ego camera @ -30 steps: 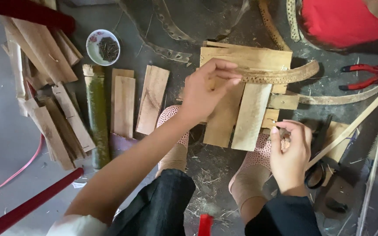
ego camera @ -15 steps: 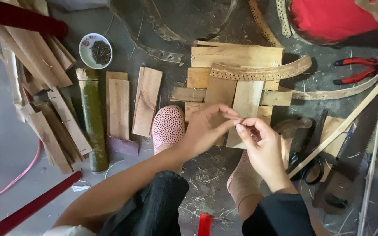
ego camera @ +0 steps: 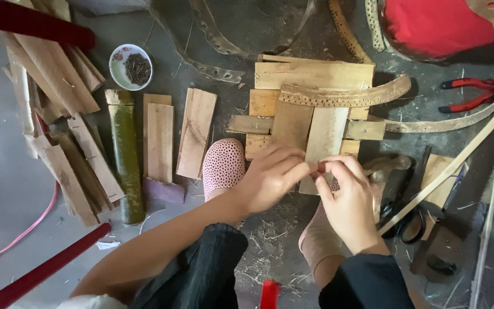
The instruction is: Hammering nails into wooden slats to assemble a curved wooden structure, likely part of a percussion instrument.
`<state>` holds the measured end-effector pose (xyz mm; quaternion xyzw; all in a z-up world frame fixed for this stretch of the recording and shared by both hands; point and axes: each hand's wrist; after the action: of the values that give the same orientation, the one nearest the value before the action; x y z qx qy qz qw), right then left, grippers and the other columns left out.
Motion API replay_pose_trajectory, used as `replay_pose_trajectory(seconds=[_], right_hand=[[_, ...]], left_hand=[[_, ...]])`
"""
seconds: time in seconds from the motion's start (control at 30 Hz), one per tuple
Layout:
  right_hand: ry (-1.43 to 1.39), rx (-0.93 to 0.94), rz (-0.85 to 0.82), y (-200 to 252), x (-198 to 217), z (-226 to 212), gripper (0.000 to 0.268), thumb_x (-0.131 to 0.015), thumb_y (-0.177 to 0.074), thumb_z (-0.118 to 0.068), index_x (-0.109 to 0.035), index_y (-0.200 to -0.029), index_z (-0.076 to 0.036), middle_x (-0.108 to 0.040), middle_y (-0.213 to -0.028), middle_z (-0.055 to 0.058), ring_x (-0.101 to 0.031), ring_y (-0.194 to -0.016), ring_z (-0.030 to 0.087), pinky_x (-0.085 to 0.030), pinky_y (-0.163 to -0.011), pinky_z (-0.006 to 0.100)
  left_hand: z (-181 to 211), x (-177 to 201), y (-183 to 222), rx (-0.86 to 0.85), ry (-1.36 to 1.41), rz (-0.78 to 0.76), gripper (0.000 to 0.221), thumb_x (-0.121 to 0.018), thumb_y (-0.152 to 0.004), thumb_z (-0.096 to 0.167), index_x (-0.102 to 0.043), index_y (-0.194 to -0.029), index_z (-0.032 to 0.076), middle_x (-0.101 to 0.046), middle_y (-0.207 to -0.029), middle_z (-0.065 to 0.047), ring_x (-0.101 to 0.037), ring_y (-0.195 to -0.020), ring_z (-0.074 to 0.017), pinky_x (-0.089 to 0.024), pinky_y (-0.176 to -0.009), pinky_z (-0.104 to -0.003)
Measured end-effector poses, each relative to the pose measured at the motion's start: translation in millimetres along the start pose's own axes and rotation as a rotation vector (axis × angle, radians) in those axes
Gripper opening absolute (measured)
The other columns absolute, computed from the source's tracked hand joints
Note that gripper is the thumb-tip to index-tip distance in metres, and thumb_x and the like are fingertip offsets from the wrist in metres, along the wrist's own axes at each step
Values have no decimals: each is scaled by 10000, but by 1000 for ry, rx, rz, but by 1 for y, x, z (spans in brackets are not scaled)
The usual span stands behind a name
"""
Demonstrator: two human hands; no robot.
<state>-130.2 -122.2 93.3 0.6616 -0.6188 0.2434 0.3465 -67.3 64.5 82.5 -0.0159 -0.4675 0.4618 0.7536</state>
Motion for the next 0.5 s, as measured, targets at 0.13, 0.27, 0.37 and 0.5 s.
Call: replay_pose_trajectory(seconds=[0.13,0.27,0.37,0.5], right_hand=[[13,41,45,1,-13,19,180,-778,-925,-305,-723,-1022,-164,-687,-1139,11,-691,-1094,260,-555,-902,395],[97,128,102,-10,1,-5,307,-741,-975,-246,-693,-1208,-53,-625,-1289,162,-647,-1188,381,-560,-927,466],[185,175,53,-14,4,-12,440,-701,-988,-219,-633,-1337,39,-535,-1394,307,-541,-1292,495,-509,-1027,551],[378,232,-15,-11,-9,8,506,-727,-947,-303,-639,-1355,-16,-516,-1460,293,-500,-1369,482,-516,-1020,579]], left_hand=[[-2,-10,9,210,106,-32,156,-610,-1006,55,-740,-1050,130,-759,-901,-66,-744,-962,-254,-576,-907,-410],[-20,-12,13,334,183,35,163,-695,-951,48,-759,-1073,136,-781,-906,-58,-762,-919,-270,-595,-864,-411],[-38,-20,8,495,154,116,99,-717,-949,121,-760,-1032,150,-783,-909,-50,-759,-912,-260,-589,-861,-411],[-56,-22,-14,571,134,231,91,-763,-945,221,-768,-1032,247,-774,-983,60,-722,-1024,-203,-519,-939,-389]])
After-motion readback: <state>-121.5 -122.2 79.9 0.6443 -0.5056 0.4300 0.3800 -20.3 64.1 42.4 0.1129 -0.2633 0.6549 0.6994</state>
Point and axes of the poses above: each hand's wrist, its own y-axis away from the middle knuckle, its own x-axis out of the back of the hand, z = x × y
